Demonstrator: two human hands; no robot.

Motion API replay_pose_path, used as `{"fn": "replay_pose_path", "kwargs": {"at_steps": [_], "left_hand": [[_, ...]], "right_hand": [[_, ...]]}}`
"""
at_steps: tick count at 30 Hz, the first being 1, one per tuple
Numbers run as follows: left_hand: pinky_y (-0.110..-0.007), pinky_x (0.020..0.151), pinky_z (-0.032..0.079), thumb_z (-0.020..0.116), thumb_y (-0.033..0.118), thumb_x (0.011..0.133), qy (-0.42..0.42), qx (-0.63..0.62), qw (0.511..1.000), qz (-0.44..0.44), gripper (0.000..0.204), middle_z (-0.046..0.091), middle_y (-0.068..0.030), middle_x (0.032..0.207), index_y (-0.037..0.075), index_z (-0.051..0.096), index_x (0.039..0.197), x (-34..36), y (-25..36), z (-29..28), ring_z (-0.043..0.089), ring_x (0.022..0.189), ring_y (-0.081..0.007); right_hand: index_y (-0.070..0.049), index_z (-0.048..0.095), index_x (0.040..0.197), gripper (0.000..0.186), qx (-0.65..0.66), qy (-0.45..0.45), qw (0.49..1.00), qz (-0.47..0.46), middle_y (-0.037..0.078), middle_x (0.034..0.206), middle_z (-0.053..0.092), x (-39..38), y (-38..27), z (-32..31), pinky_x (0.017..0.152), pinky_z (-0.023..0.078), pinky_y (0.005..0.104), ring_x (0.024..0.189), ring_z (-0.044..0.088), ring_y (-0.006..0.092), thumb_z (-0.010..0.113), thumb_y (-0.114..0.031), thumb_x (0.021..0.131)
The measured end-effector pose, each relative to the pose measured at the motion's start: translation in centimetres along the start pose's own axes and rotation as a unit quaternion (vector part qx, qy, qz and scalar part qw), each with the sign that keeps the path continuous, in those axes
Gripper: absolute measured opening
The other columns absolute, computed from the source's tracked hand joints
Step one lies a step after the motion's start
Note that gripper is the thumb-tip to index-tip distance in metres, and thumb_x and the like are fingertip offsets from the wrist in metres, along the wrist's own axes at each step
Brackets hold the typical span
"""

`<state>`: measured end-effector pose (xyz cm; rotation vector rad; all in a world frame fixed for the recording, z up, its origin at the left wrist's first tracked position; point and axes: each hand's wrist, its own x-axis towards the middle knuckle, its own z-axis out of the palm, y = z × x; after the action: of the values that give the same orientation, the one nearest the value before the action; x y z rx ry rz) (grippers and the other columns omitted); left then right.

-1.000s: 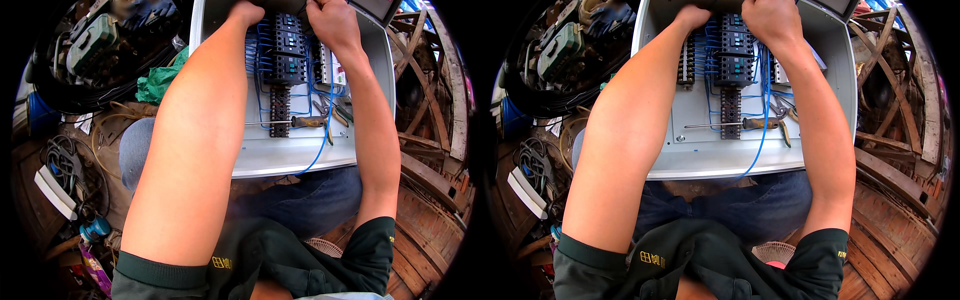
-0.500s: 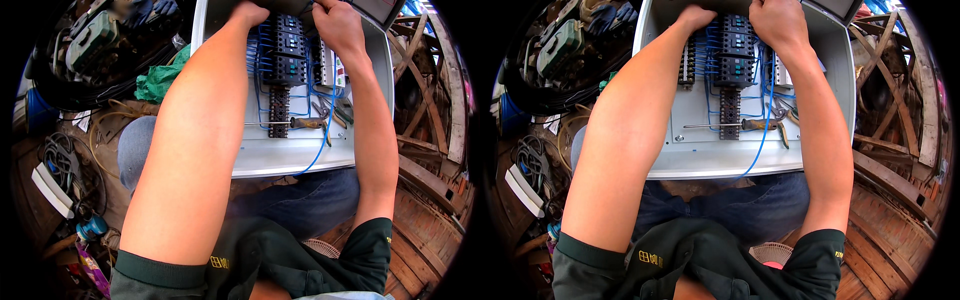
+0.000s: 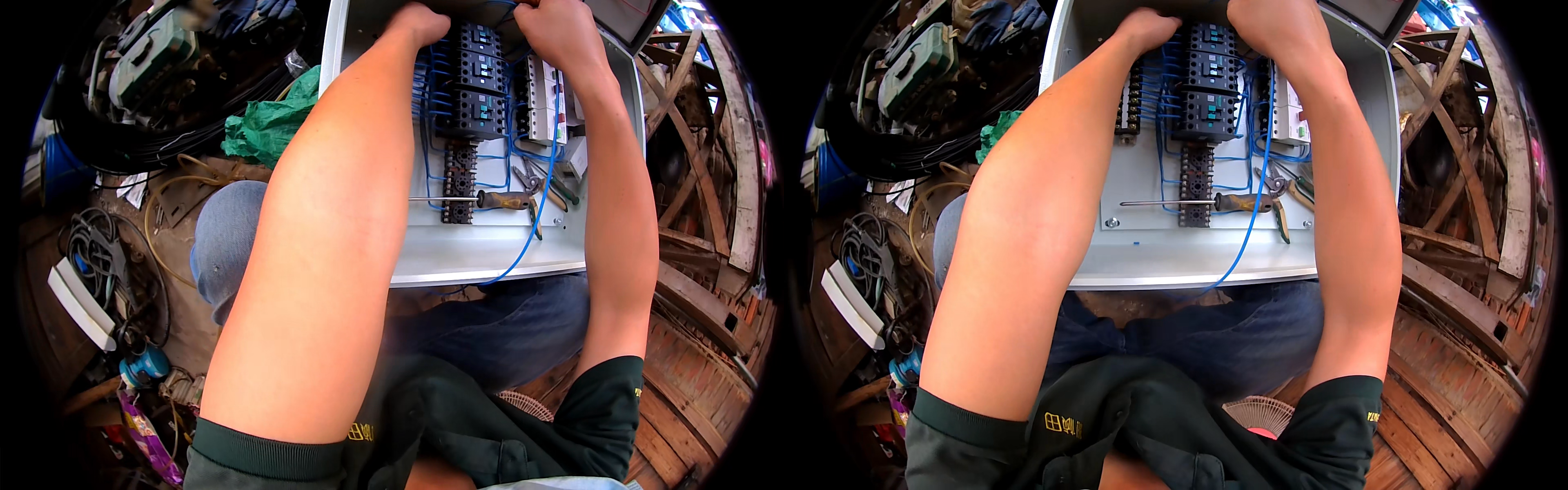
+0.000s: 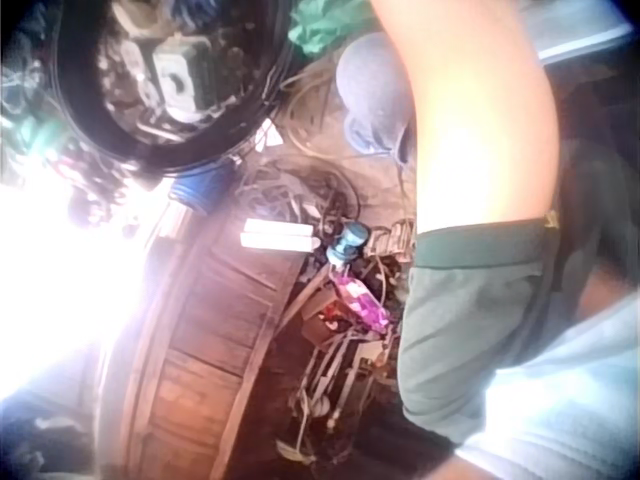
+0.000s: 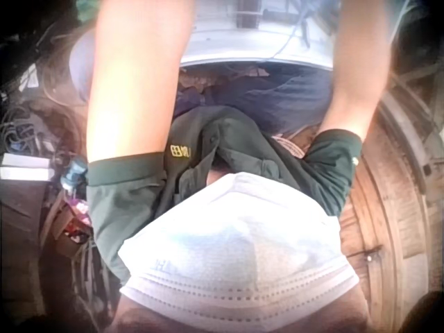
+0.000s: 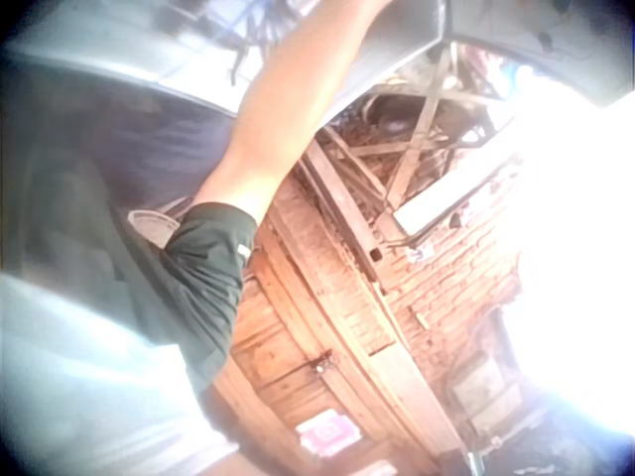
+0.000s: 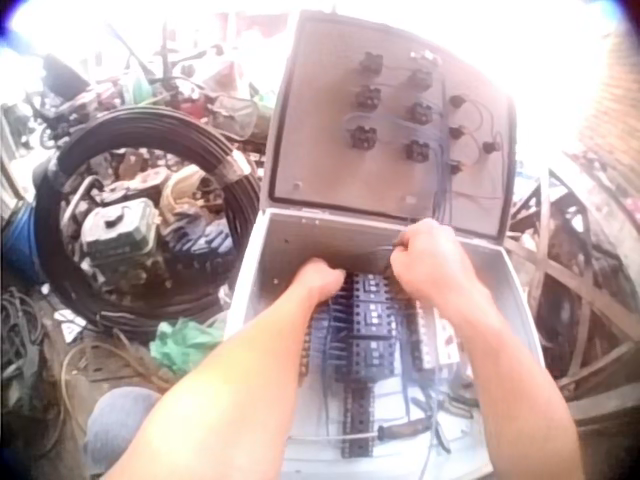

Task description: The person is wiring an electrical panel. They use a screwdriver to tighten connections on circuit breakers and a wire stripper to cut and strip blue wires, then insert the wires into terminals.

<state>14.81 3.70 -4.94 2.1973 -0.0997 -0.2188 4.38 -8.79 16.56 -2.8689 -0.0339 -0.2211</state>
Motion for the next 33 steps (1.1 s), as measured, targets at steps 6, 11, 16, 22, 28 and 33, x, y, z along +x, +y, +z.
{"fn": "replay_pose_path", "kwargs": {"at_steps": [6,11,16,22,28,33], "left_hand": [[-0.043,0.103,0.046,0.057,0.038,0.094,-0.017,-0.006,1.0,-0.005,0.051,0.064,-0.0321,0.122,-0.007,0.069,0.112,0.2,1.3,1.8,0.059,0.122,-0.0431],[-0.042,0.096,0.05,0.062,0.033,0.092,0.033,0.103,0.994,-0.002,0.042,0.068,-0.0251,0.119,-0.001,0.07,0.114,2.3,-4.1,1.2,0.064,0.113,-0.0389],[-0.041,0.102,0.048,0.059,0.032,0.095,0.001,-0.056,0.978,-0.201,0.042,0.066,-0.0282,0.121,-0.005,0.07,0.114,-4.4,4.4,-1.7,0.061,0.12,-0.0394],[-0.044,0.082,0.057,0.052,0.0,0.086,0.307,-0.41,0.802,-0.308,0.022,0.07,-0.0263,0.104,-0.007,0.065,0.103,-12.1,5.0,-0.8,0.071,0.091,-0.0397],[-0.038,0.081,0.053,0.059,0.0,0.083,0.256,-0.404,0.806,-0.349,0.022,0.071,-0.0193,0.102,-0.007,0.066,0.103,-15.0,3.4,2.3,0.069,0.093,-0.0275],[-0.039,0.089,0.052,0.061,0.005,0.084,0.221,-0.333,0.847,-0.352,0.026,0.072,-0.0203,0.106,-0.003,0.069,0.107,-16.4,5.4,1.8,0.069,0.099,-0.0328]], "right_hand": [[0.003,0.075,0.09,0.025,-0.034,0.016,0.999,0.027,0.029,0.09,0.069,2.5,1.3,0.0,0.085,0.056,0.0451,0.091,0.071,0.0414,0.057,-0.008,0.077],[0.008,0.073,0.09,0.024,-0.096,-0.012,0.993,0.063,0.032,0.095,0.068,4.5,-1.8,1.3,0.087,0.056,0.0464,0.097,0.069,0.0428,0.06,-0.009,0.078],[0.008,0.073,0.092,0.026,-0.126,-0.014,0.987,0.101,0.033,0.098,0.068,5.2,0.3,0.7,0.086,0.057,0.0464,0.098,0.069,0.0433,0.062,-0.01,0.077],[0.008,0.073,0.092,0.026,-0.111,-0.018,0.991,0.075,0.033,0.098,0.068,5.8,0.0,1.6,0.087,0.056,0.0477,0.098,0.069,0.0439,0.061,-0.01,0.078],[0.008,0.073,0.092,0.026,-0.131,-0.029,0.991,0.02,0.034,0.096,0.067,6.4,-0.3,2.3,0.087,0.056,0.0491,0.097,0.068,0.0453,0.06,-0.009,0.078],[0.008,0.073,0.09,0.025,-0.174,-0.076,0.981,0.028,0.034,0.094,0.067,6.8,-0.7,1.6,0.087,0.056,0.0489,0.095,0.069,0.0443,0.058,-0.009,0.079]]}}
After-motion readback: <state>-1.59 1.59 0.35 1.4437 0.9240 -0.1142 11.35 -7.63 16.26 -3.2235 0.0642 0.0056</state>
